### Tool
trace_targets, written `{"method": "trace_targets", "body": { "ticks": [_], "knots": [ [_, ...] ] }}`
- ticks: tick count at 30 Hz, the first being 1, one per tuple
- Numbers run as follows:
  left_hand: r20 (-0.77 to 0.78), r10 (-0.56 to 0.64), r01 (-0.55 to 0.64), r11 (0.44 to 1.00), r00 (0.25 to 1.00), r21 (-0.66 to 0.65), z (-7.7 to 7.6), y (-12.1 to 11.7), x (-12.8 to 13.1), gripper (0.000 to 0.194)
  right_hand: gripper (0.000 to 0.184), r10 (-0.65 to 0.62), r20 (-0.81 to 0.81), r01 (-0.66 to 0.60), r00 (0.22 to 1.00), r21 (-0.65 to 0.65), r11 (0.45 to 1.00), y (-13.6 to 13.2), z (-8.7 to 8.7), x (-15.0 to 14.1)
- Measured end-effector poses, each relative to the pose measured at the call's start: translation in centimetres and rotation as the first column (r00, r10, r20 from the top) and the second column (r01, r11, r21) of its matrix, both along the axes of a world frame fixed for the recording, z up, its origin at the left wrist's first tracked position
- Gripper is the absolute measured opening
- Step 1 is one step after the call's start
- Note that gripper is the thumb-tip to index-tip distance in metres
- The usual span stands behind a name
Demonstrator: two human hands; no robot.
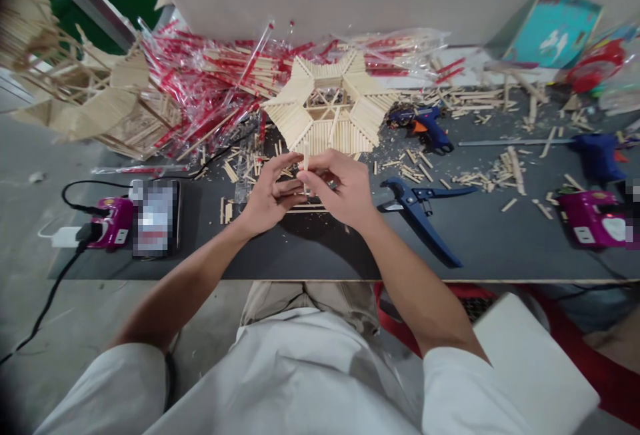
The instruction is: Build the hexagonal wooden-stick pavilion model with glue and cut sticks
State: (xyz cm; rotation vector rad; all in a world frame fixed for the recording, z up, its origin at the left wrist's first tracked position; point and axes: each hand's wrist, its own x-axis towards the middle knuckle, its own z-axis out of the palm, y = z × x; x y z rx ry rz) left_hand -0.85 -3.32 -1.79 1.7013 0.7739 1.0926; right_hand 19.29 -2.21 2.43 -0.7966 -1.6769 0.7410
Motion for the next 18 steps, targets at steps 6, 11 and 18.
{"method": "trace_targets", "body": {
  "ticks": [6,11,18],
  "knots": [
    [0.000,0.034,-0.034,0.999,0.999,-0.026,-1.2,-0.1,0.1,0.064,0.012,0.029,0.079,-0.034,0.996,0.074,0.997,-0.1,0.3,-0.2],
    [0.010,0.009,-0.009,1.000,1.000,-0.011,-1.5,0.4,0.2,0.069,0.010,0.069,0.104,-0.085,0.992,0.149,0.985,0.2,1.0,-0.4],
    [-0.076,0.012,-0.016,0.998,0.997,-0.056,-1.1,0.3,-0.2,0.066,0.020,0.173,0.363,-0.215,0.916,0.080,0.973,0.5,1.0,0.1]
  ]
}}
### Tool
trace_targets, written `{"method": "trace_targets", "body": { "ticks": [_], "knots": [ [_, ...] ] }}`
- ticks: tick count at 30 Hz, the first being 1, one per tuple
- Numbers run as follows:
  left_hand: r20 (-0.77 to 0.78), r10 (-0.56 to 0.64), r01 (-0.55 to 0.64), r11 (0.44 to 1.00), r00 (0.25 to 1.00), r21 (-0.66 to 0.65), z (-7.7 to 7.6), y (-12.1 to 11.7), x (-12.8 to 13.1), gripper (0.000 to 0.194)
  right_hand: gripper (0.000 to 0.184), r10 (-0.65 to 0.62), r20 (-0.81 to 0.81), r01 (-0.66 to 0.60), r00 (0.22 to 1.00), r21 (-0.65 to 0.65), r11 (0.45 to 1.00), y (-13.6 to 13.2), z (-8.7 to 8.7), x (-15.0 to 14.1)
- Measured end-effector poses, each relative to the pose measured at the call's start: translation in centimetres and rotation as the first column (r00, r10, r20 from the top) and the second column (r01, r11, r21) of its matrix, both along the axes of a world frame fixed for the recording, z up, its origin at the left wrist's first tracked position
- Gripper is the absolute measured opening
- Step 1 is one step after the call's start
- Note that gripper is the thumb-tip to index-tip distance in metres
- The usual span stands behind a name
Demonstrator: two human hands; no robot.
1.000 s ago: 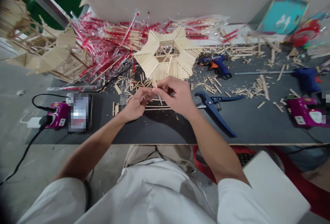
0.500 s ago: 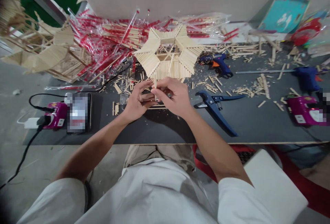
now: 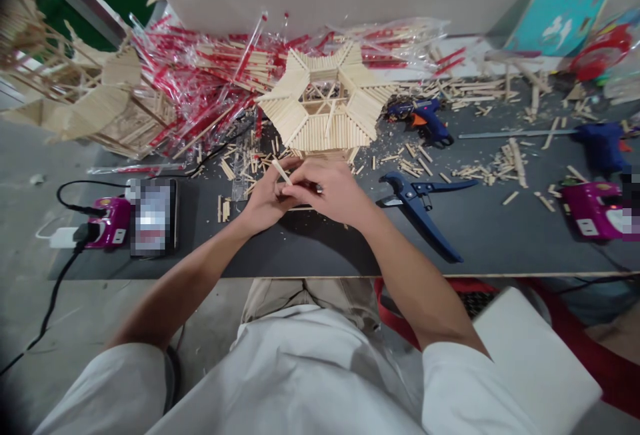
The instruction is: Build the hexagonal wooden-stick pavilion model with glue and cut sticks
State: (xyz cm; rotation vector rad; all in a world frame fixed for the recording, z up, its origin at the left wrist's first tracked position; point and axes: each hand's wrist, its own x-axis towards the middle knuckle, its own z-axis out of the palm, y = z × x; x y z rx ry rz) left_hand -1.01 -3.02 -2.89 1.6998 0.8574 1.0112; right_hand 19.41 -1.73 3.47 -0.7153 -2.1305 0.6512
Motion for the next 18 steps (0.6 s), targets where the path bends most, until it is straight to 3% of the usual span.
{"method": "trace_targets", "body": {
  "ticks": [5,11,15,18],
  "knots": [
    [-0.035,0.027,-0.026,0.999,0.999,0.024,-0.1,0.0,0.1,0.067,0.012,0.067,0.232,-0.054,0.971,-0.061,0.997,0.2,-0.7,0.2],
    [-0.133,0.122,-0.085,0.964,0.984,0.254,-0.5,0.6,0.0,0.058,0.013,0.042,0.381,-0.016,0.924,-0.069,0.997,0.3,-1.4,-0.1],
    [-0.174,0.130,-0.069,0.946,0.976,0.318,0.4,0.3,-0.4,0.055,0.019,0.033,0.329,-0.040,0.944,0.014,0.999,0.3,-1.3,0.2],
    [-0.210,0.180,-0.106,0.940,0.961,0.324,1.2,-0.1,-0.8,0.037,0.015,-0.069,0.190,0.063,0.979,0.037,0.997,0.2,-0.4,0.6]
  ]
}}
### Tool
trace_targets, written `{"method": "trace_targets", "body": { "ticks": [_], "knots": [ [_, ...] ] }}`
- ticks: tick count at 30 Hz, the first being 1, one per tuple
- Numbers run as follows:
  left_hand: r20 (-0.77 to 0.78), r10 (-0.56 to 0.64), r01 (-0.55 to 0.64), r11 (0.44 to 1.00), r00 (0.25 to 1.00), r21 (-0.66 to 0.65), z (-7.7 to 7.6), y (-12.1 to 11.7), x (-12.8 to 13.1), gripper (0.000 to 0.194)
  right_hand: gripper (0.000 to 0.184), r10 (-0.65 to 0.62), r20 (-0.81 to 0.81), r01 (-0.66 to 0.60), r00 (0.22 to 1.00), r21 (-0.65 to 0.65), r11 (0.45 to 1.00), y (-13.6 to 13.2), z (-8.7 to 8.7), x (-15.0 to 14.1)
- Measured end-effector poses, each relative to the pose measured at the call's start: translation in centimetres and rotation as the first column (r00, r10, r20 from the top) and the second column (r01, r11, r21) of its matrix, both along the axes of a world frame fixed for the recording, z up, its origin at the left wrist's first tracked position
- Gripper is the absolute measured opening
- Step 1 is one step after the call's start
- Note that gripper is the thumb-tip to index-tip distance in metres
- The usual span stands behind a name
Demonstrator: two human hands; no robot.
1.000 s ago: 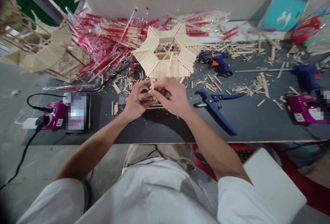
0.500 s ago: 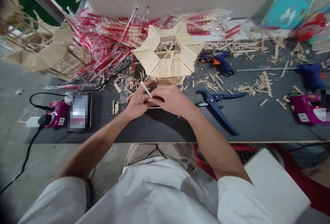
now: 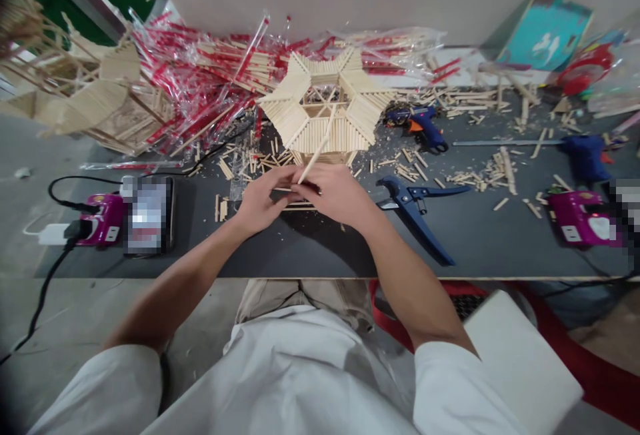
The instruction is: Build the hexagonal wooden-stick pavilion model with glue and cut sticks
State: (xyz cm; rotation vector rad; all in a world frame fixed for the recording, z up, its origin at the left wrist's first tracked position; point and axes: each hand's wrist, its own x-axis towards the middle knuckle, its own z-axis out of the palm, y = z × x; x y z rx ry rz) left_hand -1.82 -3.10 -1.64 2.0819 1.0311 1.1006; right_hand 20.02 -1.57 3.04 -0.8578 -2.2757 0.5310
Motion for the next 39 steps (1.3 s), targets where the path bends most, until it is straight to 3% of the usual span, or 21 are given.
{"method": "trace_targets", "body": {
  "ticks": [2,4,8,10,12,14,17,21,24,26,30,33,36,39],
  "knots": [
    [-0.027,0.008,-0.010,0.997,1.000,-0.075,0.4,-0.2,-0.2,0.022,0.014,-0.059,-0.099,0.054,0.993,-0.056,0.997,-0.2,0.7,0.1],
    [0.048,-0.046,0.057,0.969,0.998,-0.240,0.7,-0.3,-0.1,0.033,0.016,-0.111,-0.181,0.081,0.977,-0.165,0.983,-0.3,1.1,0.0],
    [0.369,-0.120,0.306,0.809,0.922,-0.501,1.4,-0.4,0.1,0.052,0.017,-0.197,-0.291,0.093,0.936,-0.336,0.937,-0.5,0.8,-0.5],
    [0.425,-0.131,0.372,0.744,0.896,-0.555,1.7,-0.5,0.1,0.053,0.018,-0.218,-0.294,0.098,0.930,-0.375,0.922,-0.6,0.5,-0.7],
    [0.415,-0.146,0.383,0.724,0.898,-0.574,1.8,-0.5,0.1,0.052,0.020,-0.222,-0.272,0.099,0.936,-0.404,0.909,-0.5,0.2,-0.7],
    [0.372,-0.150,0.348,0.757,0.916,-0.553,1.6,-0.5,0.1,0.050,0.021,-0.219,-0.251,0.096,0.943,-0.425,0.900,-0.5,0.0,-0.6],
    [0.235,-0.147,0.242,0.858,0.961,-0.453,1.3,-0.3,0.0,0.041,0.021,-0.188,-0.227,0.082,0.956,-0.407,0.910,-0.4,0.0,-0.6],
    [-0.033,-0.034,0.028,0.985,0.999,-0.172,0.8,0.2,-0.6,0.031,0.014,-0.041,-0.099,0.019,0.994,-0.205,0.979,0.0,-0.2,-0.6],
    [-0.081,0.082,-0.090,0.991,0.993,-0.103,0.3,0.5,-1.0,0.025,0.011,0.008,-0.009,-0.009,1.000,-0.129,0.992,0.4,-0.8,-0.6],
    [-0.100,0.073,-0.085,0.989,0.992,-0.122,-0.1,0.5,-1.0,0.020,0.011,0.026,0.034,-0.020,0.999,-0.146,0.989,0.7,-1.3,-0.7],
    [-0.136,0.076,-0.092,0.990,0.988,-0.111,-0.9,0.7,-1.1,0.021,0.013,0.001,0.028,0.006,1.000,-0.250,0.968,1.0,-2.2,-0.9],
    [-0.153,0.085,-0.101,0.990,0.985,-0.096,-1.2,0.8,-1.3,0.021,0.011,-0.042,-0.059,0.015,0.997,-0.401,0.916,1.0,-2.8,-1.0],
    [-0.126,0.068,-0.085,0.987,0.990,-0.134,-1.0,0.8,-1.3,0.052,0.011,-0.057,-0.101,-0.001,0.993,-0.499,0.866,0.9,-3.1,-0.9],
    [-0.119,0.054,-0.074,0.982,0.991,-0.172,-0.7,0.7,-1.2,0.078,0.010,-0.066,-0.120,0.000,0.991,-0.483,0.876,0.9,-3.0,-0.9]
  ]
}}
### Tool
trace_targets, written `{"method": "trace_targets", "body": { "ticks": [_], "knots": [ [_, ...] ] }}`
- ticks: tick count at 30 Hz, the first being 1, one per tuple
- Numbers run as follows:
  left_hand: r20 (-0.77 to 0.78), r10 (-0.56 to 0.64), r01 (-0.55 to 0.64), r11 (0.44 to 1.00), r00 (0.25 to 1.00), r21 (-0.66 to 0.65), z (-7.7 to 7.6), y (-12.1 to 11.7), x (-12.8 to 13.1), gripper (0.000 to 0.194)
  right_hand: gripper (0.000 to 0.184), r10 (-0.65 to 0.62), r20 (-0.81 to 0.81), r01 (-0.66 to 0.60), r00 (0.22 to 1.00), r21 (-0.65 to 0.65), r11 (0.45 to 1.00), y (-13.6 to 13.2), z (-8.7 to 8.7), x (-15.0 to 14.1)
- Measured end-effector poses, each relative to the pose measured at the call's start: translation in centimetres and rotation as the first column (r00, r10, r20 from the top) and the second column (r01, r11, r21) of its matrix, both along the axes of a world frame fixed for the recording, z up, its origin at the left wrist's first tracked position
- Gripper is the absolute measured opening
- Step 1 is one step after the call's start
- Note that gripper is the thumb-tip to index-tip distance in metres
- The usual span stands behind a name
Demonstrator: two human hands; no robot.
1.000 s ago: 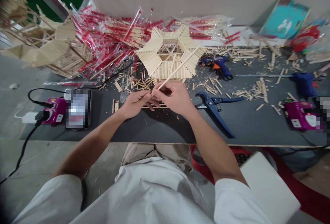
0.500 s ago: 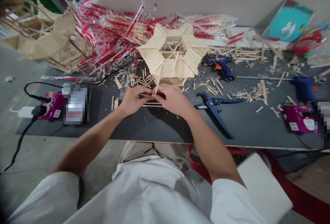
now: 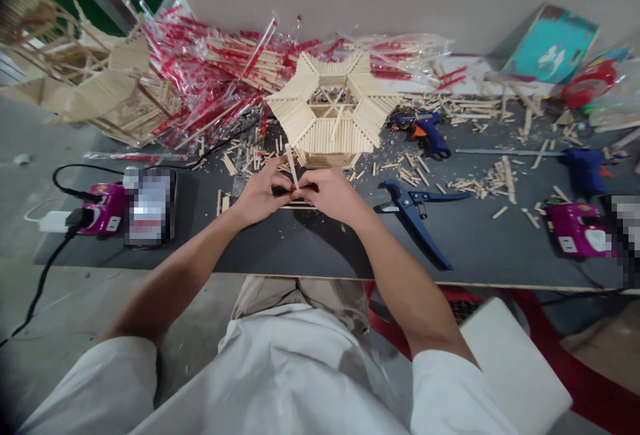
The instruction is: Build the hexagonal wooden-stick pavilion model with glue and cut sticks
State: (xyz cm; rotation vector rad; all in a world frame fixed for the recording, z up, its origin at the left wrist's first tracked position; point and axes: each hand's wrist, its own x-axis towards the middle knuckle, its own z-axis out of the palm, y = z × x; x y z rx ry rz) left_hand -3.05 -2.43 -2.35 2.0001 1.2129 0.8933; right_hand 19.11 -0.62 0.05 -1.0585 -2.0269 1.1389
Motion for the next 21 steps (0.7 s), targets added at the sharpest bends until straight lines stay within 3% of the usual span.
{"method": "trace_targets", "body": {
  "ticks": [5,9,12,21],
  "knots": [
    [-0.040,0.039,-0.039,0.999,0.998,-0.003,0.2,-0.1,0.1,0.062,0.014,0.002,0.043,-0.004,0.999,0.026,1.000,0.0,0.8,-0.3],
    [-0.089,0.021,-0.018,0.999,0.996,0.044,0.8,-0.1,0.1,0.013,0.018,-0.033,0.086,0.018,0.996,0.167,0.986,0.0,1.0,-0.5],
    [-0.091,0.020,-0.017,1.000,0.996,0.024,1.2,-0.2,0.2,0.012,0.023,-0.009,0.111,-0.019,0.994,0.246,0.969,0.3,0.8,-0.4],
    [-0.032,0.028,-0.029,0.999,0.999,-0.026,0.7,-0.1,0.2,0.021,0.022,0.102,0.075,-0.119,0.992,0.263,0.958,0.7,0.2,-0.2]
  ]
}}
